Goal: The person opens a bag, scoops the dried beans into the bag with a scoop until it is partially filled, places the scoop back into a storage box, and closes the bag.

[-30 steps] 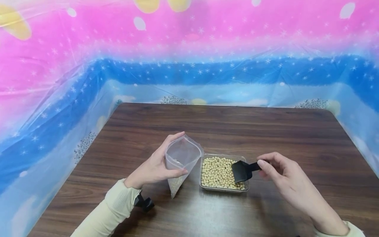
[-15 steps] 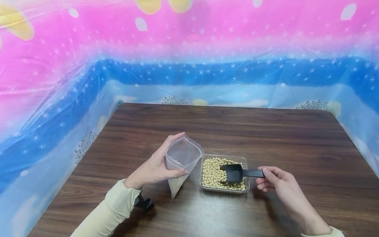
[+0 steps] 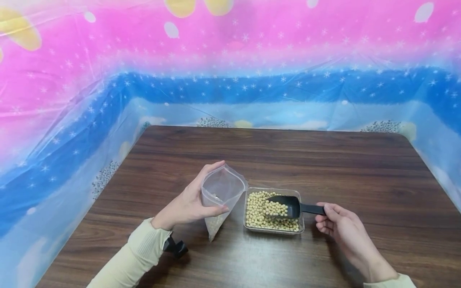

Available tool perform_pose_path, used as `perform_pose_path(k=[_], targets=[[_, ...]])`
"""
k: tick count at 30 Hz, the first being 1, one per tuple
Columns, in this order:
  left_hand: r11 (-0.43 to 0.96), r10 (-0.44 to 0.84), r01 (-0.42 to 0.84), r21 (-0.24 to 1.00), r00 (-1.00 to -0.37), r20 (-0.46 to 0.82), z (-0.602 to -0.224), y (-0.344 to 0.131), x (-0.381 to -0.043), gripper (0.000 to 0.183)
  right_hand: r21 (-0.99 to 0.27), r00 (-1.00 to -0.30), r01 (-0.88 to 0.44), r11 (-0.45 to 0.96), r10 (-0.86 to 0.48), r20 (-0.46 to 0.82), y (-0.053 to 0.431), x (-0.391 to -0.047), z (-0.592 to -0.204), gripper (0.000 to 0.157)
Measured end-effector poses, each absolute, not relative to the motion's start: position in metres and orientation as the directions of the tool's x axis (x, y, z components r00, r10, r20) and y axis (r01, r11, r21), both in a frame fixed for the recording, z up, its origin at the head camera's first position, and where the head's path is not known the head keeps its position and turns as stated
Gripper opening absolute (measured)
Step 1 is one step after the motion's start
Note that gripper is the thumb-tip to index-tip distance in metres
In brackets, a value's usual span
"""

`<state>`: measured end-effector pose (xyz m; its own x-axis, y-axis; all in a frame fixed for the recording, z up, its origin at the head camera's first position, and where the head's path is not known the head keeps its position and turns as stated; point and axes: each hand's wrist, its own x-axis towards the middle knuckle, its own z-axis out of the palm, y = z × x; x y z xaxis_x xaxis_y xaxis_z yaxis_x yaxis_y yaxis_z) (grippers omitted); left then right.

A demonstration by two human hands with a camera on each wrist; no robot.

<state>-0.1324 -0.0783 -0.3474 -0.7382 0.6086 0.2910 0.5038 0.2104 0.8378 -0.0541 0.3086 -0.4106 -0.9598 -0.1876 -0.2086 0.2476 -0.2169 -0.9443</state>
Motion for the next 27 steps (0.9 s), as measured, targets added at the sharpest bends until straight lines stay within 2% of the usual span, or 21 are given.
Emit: perform_pose_path(k=[6, 13, 21, 27], targets=[[0.205, 0.601, 0.471, 0.858, -0.753, 0.27, -0.342, -0.077, -0.128, 0.1, -0.891, -0.964, 0.222, -0.395, -0.224, -0.141, 0.319, -0.058, -0.396, 0.026], [0.221, 0.606, 0.51, 0.831, -0.739, 0.293, -0.343, -0.077, -0.129, 0.1, -0.85, -0.983, 0.111, -0.515, -0.182, -0.018, 0.321, -0.063, -0.351, 0.031], [0.213, 0.615, 0.528, 0.822, -0.726, 0.307, -0.348, -0.075, -0.133, 0.1, -0.859, -0.973, -0.056, -0.509, -0.164, 0.161, 0.294, -0.067, -0.301, 0.034], [0.21, 0.61, 0.501, 0.839, -0.738, 0.288, -0.336, -0.074, -0.126, 0.1, -0.852, -0.958, -0.098, -0.515, -0.184, 0.221, 0.266, -0.071, -0.286, 0.032]])
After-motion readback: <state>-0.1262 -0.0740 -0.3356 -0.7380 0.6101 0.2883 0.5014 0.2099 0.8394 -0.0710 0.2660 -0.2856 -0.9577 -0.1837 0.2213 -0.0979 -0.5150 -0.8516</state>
